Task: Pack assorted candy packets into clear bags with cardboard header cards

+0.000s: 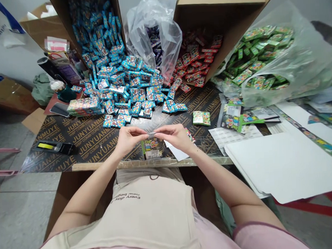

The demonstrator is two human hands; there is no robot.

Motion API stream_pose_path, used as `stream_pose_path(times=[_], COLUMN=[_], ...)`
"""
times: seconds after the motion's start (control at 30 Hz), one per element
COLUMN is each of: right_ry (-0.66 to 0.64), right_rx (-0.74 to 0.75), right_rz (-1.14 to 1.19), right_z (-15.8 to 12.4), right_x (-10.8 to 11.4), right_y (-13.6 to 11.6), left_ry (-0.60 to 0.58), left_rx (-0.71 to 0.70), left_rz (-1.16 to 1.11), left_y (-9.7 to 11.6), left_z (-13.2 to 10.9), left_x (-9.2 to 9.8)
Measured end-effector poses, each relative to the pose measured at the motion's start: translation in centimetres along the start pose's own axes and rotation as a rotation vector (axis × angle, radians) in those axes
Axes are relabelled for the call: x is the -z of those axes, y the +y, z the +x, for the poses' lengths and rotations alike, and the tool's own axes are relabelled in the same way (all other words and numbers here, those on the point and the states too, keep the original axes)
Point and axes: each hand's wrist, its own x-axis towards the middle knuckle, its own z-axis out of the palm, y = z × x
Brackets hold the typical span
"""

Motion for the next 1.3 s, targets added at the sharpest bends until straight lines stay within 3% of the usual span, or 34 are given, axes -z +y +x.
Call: stream_pose_path(times=[0.07, 0.17, 0.27, 0.4, 0.5, 0.63, 0.77, 0.83, 0.93, 1.0, 1.07, 1.2, 1.3], right_ry=[-0.008, 0.006, 0.029, 0.060, 0.074, 0.141, -0.020, -0.018, -0.062, -0.158, -0.174, -0.167, -0.225], right_rx=[-0.010, 0.020, 0.163, 0.401, 0.360, 0.132, -0.098, -0.150, -0.121, -0.023, 0.108, 0.256, 0.277], right_rz=[0.035, -0.019, -0.133, -0.254, -0.281, -0.124, 0.032, 0.081, 0.009, -0.170, -0.401, -0.788, -0.824], right_z=[0.2, 0.0, -0.9, -2.2, -2.5, -3.0, -3.6, -2.9, 0.4, 3.6, 7.1, 12.5, 14.1], right_x=[0.1, 0.5, 0.7, 0.5, 0.4, -0.3, -2.9, -4.4, -6.3, -7.7, -9.4, -13.2, -15.3], right_y=[0.1, 0.5, 1.5, 3.1, 3.5, 4.8, 8.0, 9.2, 9.8, 9.9, 9.9, 9.9, 9.6], left_ry=[0.009, 0.014, 0.013, -0.018, -0.068, -0.023, 0.310, 0.506, 0.705, 0.763, 0.770, 0.756, 0.720], left_rx=[-0.115, -0.410, -0.663, -0.741, -0.645, -0.413, -0.272, -0.207, -0.040, 0.114, 0.242, 0.181, 0.133], left_rz=[0.071, 0.269, 0.476, 0.530, 0.493, 0.410, 0.260, 0.199, 0.097, 0.056, 0.117, 0.456, 0.382], left_y=[0.0, -0.2, -1.0, -1.8, -1.4, -0.8, -2.2, -3.9, -7.3, -9.5, -11.2, -12.6, -12.4], left_z=[-0.4, -1.2, -2.0, -1.9, -1.3, -1.0, -1.6, -2.3, -4.0, -5.5, -7.1, -9.1, -8.4], left_x=[-0.3, -0.6, -0.6, -0.6, -0.8, 0.0, 2.0, 3.4, 5.8, 7.7, 9.7, 12.1, 11.9])
